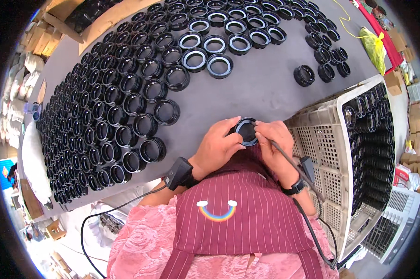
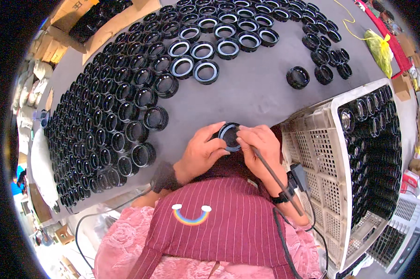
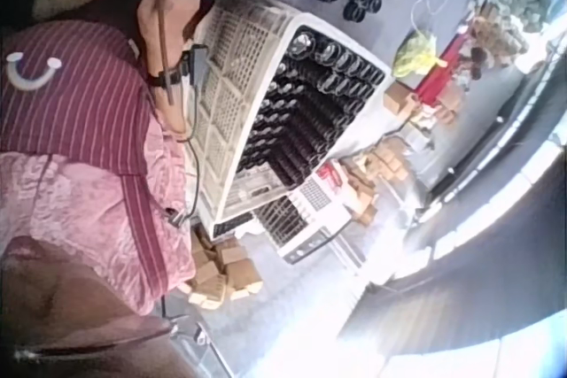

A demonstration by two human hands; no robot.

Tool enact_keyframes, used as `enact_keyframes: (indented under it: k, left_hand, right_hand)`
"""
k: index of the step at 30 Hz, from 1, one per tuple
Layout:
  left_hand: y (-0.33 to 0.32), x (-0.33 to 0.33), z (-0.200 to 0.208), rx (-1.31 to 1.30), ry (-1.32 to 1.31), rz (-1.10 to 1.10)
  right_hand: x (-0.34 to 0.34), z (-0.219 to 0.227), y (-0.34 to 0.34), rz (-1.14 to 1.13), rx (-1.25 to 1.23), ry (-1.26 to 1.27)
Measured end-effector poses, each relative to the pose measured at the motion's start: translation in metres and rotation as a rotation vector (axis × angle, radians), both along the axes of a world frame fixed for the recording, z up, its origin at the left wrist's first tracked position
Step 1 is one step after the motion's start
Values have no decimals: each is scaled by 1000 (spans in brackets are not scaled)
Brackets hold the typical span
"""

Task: The recorder is using a small tool to trim or adjust black circular plastic components on a workbench in a manufacturing environment.

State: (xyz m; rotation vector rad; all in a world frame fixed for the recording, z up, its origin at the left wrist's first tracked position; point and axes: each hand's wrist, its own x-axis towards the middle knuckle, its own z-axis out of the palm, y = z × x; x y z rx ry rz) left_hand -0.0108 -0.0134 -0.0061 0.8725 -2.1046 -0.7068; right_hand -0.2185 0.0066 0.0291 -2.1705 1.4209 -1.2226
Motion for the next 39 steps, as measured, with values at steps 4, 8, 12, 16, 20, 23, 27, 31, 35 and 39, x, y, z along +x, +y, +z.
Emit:
enact_keyframes:
  k: [4,8,12,16,20,23,27,31,35,39]
  left_hand:
    - [0,2,-5,-35,-2,-2]
    - [2,1,-4,69,58,50]
    - [3,0,-3,84,45,62]
    - [2,-3,1,99,52,52]
    - [2,-10,2,198,188,82]
    - [-7,-28,11,432,409,148]
    - [-35,-48,55,347,-179,214]
    - [-77,-102,33,-18,-176,64]
    - [-108,-174,18,-313,-292,19]
    - [-143,-225,9,-412,-475,-100]
  right_hand:
    - [5,-6,-1,93,-3,-43]
    - [5,-10,2,157,101,-144]
    - [2,-12,2,166,205,-305]
    - [-5,-19,6,133,300,-433]
    - [-1,-37,7,94,490,-893]
    - [-1,-44,11,-29,219,-882]
    - [-23,-34,34,-45,99,-757]
    - [-41,-28,60,-51,101,-469]
    - [-49,-60,89,-133,183,-472]
    - [-57,-79,113,-221,260,-490]
